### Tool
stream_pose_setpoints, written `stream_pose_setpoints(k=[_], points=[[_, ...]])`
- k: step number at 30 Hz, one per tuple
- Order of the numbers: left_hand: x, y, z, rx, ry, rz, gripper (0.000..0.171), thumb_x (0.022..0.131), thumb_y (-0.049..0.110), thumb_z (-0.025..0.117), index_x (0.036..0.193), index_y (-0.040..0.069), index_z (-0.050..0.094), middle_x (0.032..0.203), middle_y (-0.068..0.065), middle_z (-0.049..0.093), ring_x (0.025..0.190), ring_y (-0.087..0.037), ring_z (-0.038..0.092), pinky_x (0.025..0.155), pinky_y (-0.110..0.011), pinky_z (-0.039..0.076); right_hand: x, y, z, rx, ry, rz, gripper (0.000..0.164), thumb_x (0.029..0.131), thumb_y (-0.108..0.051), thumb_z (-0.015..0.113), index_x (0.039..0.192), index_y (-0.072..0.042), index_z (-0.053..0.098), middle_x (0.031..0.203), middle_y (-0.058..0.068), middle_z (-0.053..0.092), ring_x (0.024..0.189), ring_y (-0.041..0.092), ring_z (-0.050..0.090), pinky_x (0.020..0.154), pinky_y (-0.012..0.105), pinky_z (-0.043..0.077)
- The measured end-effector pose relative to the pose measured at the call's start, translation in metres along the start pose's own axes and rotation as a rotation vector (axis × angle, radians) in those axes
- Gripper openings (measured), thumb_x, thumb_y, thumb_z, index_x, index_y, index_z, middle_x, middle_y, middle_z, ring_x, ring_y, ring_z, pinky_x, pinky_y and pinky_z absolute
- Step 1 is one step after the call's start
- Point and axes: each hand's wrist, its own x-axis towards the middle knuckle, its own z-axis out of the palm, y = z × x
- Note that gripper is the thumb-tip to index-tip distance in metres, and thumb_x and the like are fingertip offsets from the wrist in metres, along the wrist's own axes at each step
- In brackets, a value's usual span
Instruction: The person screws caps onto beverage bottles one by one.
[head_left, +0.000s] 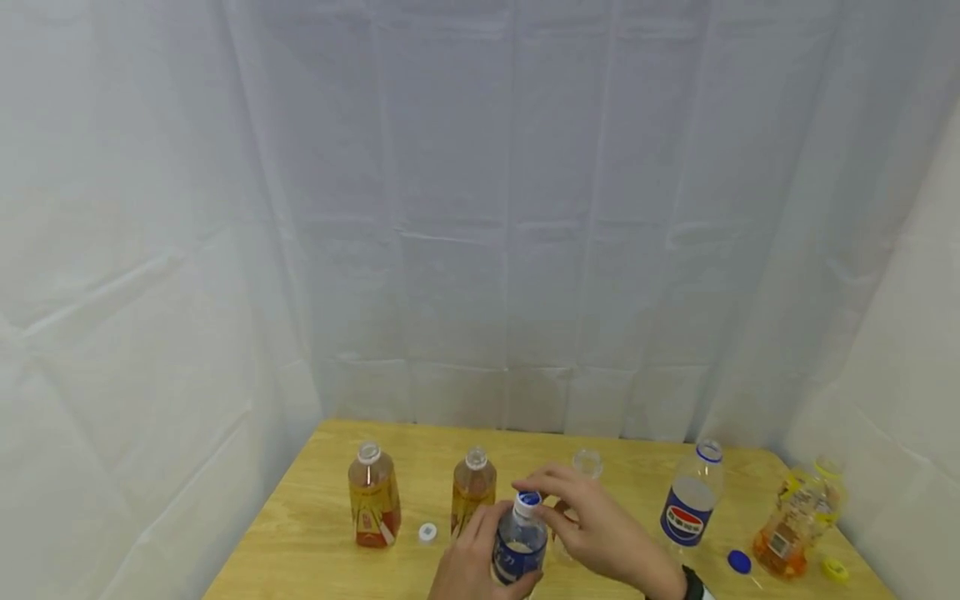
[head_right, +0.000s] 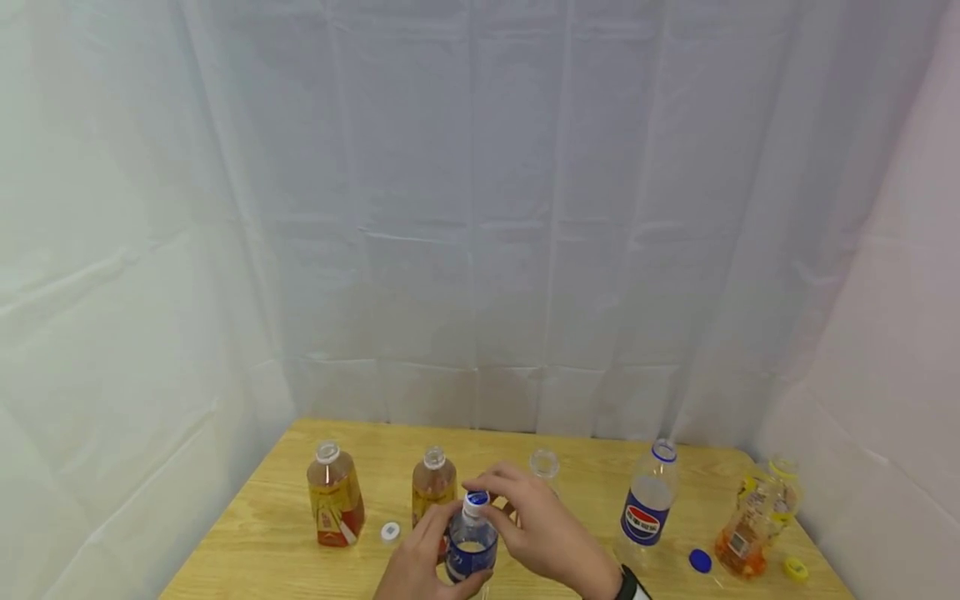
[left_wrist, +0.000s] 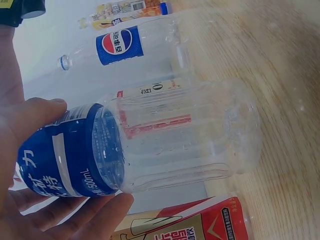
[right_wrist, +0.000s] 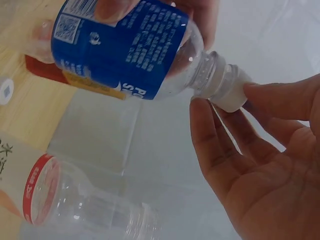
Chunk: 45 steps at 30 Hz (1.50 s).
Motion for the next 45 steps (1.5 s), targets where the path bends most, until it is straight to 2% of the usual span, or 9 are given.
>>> stream_pose_setpoints(k=[6, 10, 16, 20, 24, 28, 32, 39, 45], points=[[0.000, 0.002, -0.002, -0.012, -0.029, -0.025, 0.079, 0.083, 0.053, 0.086, 0.142, 0.010, 0.056, 0.114, 0.003, 0.061, 0.093, -0.011, 0.066, 0.075, -0.034, 0.059, 0.007, -0.003, 0.008, -0.105, 0.098, 0.106, 0.023, 0.101, -0.039, 0.070, 0.114, -0.019, 0.071, 0.101, -0.009, 0.060, 0.089, 0.007, 0.060, 0.073, 0.025, 0.057], [0.001, 0.002, -0.002, -0.005, -0.030, -0.028, 0.080, 0.082, 0.054, 0.086, 0.143, 0.012, 0.056, 0.116, 0.003, 0.062, 0.096, -0.012, 0.066, 0.078, -0.036, 0.060, 0.011, -0.005, 0.012, -0.159, 0.150, 0.160, 0.038, 0.094, -0.049, 0.076, 0.114, -0.018, 0.067, 0.099, -0.007, 0.060, 0.085, 0.010, 0.060, 0.068, 0.024, 0.055], [0.000, 0.001, -0.001, -0.008, -0.035, -0.012, 0.078, 0.083, 0.055, 0.085, 0.142, 0.013, 0.057, 0.117, 0.002, 0.062, 0.094, -0.010, 0.066, 0.075, -0.035, 0.059, 0.003, 0.000, 0.002, -0.076, 0.040, 0.020, 0.047, 0.103, -0.032, 0.069, 0.147, -0.025, 0.057, 0.133, -0.001, 0.063, 0.106, 0.014, 0.064, 0.075, 0.027, 0.058], [0.000, -0.001, 0.000, -0.031, -0.017, 0.025, 0.076, 0.083, 0.052, 0.085, 0.141, 0.010, 0.057, 0.113, 0.001, 0.062, 0.089, -0.008, 0.065, 0.070, -0.031, 0.057, -0.002, 0.002, -0.008, -0.035, -0.029, -0.073, 0.045, 0.105, -0.013, 0.064, 0.148, -0.026, 0.058, 0.136, -0.001, 0.063, 0.113, 0.013, 0.063, 0.082, 0.027, 0.059], [-0.001, -0.002, 0.000, -0.041, 0.000, 0.044, 0.074, 0.084, 0.051, 0.085, 0.139, 0.010, 0.058, 0.112, 0.001, 0.062, 0.088, -0.007, 0.065, 0.069, -0.030, 0.057, 0.001, 0.003, -0.007, -0.048, -0.024, -0.101, 0.034, 0.105, -0.018, 0.065, 0.138, -0.024, 0.066, 0.124, -0.004, 0.065, 0.103, 0.007, 0.063, 0.078, 0.026, 0.058], [-0.001, -0.001, 0.001, -0.037, 0.011, 0.067, 0.072, 0.085, 0.050, 0.085, 0.139, 0.011, 0.058, 0.113, 0.002, 0.063, 0.089, -0.006, 0.065, 0.069, -0.030, 0.057, 0.004, 0.002, -0.002, -0.113, 0.031, 0.007, 0.022, 0.102, -0.041, 0.067, 0.118, -0.026, 0.069, 0.105, -0.010, 0.061, 0.091, 0.003, 0.058, 0.072, 0.024, 0.055], [-0.001, 0.002, 0.001, -0.017, 0.032, 0.085, 0.072, 0.085, 0.054, 0.084, 0.139, 0.014, 0.059, 0.112, 0.005, 0.062, 0.088, -0.003, 0.063, 0.070, -0.031, 0.058, 0.004, -0.001, 0.005, -0.231, 0.109, 0.121, 0.036, 0.095, -0.058, 0.071, 0.112, -0.027, 0.064, 0.099, -0.015, 0.057, 0.088, 0.003, 0.057, 0.070, 0.024, 0.053], [-0.002, 0.004, 0.001, -0.045, 0.074, 0.133, 0.072, 0.085, 0.052, 0.085, 0.138, 0.012, 0.059, 0.111, 0.003, 0.062, 0.087, -0.001, 0.062, 0.065, -0.027, 0.055, -0.003, -0.001, -0.012, -0.026, -0.026, -0.118, 0.041, 0.109, -0.026, 0.059, 0.149, -0.026, 0.055, 0.141, 0.003, 0.061, 0.115, 0.012, 0.062, 0.081, 0.028, 0.059], [-0.005, 0.007, 0.000, -0.060, 0.074, 0.128, 0.071, 0.086, 0.052, 0.084, 0.139, 0.013, 0.059, 0.112, 0.003, 0.062, 0.086, -0.001, 0.063, 0.065, -0.026, 0.055, -0.002, 0.001, -0.010, -0.071, 0.041, -0.137, 0.028, 0.105, -0.030, 0.065, 0.132, -0.024, 0.069, 0.117, -0.005, 0.065, 0.096, 0.006, 0.062, 0.077, 0.026, 0.058]])
